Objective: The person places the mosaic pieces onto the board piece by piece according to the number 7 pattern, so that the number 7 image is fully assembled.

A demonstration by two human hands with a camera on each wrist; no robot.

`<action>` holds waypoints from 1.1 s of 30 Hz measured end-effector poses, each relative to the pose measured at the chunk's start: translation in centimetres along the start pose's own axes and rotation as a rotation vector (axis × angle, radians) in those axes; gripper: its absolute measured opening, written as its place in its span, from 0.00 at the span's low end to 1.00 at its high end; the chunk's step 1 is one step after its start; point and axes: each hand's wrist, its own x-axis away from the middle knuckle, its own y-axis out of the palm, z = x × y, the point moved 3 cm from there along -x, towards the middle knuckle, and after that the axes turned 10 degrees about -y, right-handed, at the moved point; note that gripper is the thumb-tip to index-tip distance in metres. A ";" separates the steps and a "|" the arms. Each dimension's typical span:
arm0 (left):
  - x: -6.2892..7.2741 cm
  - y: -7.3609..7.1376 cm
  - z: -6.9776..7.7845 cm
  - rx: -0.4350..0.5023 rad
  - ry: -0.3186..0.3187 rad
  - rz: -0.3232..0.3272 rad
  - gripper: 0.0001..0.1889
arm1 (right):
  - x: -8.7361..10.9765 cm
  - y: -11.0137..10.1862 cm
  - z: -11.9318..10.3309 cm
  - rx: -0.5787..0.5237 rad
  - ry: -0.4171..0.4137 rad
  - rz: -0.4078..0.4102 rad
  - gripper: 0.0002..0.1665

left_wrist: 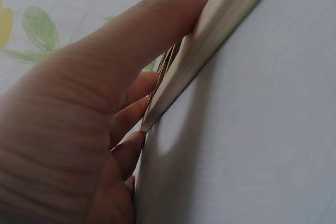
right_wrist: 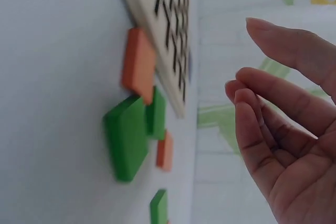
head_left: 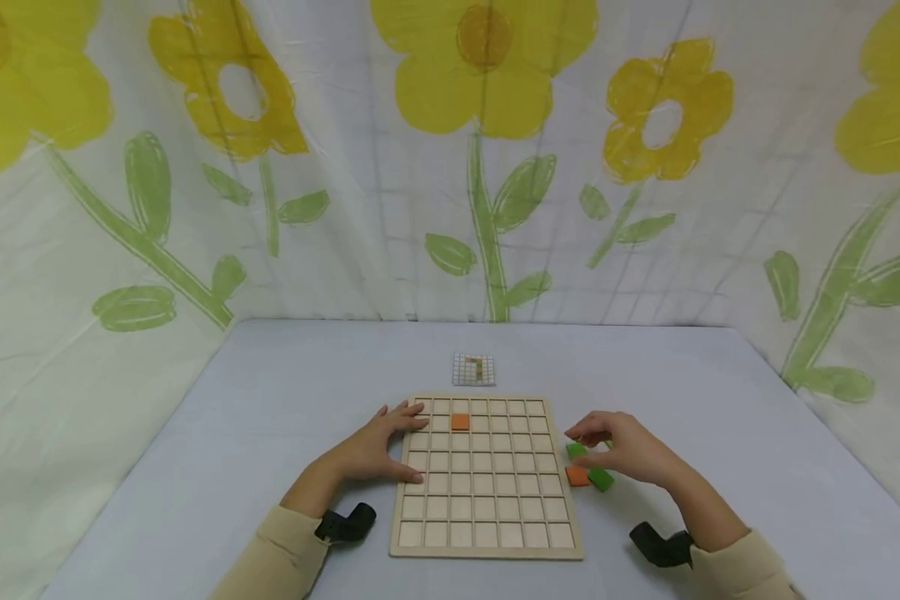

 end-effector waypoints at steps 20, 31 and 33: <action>0.1 0.0 0.0 0.022 0.005 -0.012 0.44 | 5.1 0.6 5.0 -0.056 0.046 0.043 0.24; 0.3 -0.1 0.3 0.014 0.005 -0.002 0.44 | 4.9 0.8 4.9 -0.066 0.023 0.043 0.21; 0.3 -0.1 0.2 0.010 0.003 0.000 0.44 | 4.9 0.9 4.8 -0.069 0.011 0.041 0.21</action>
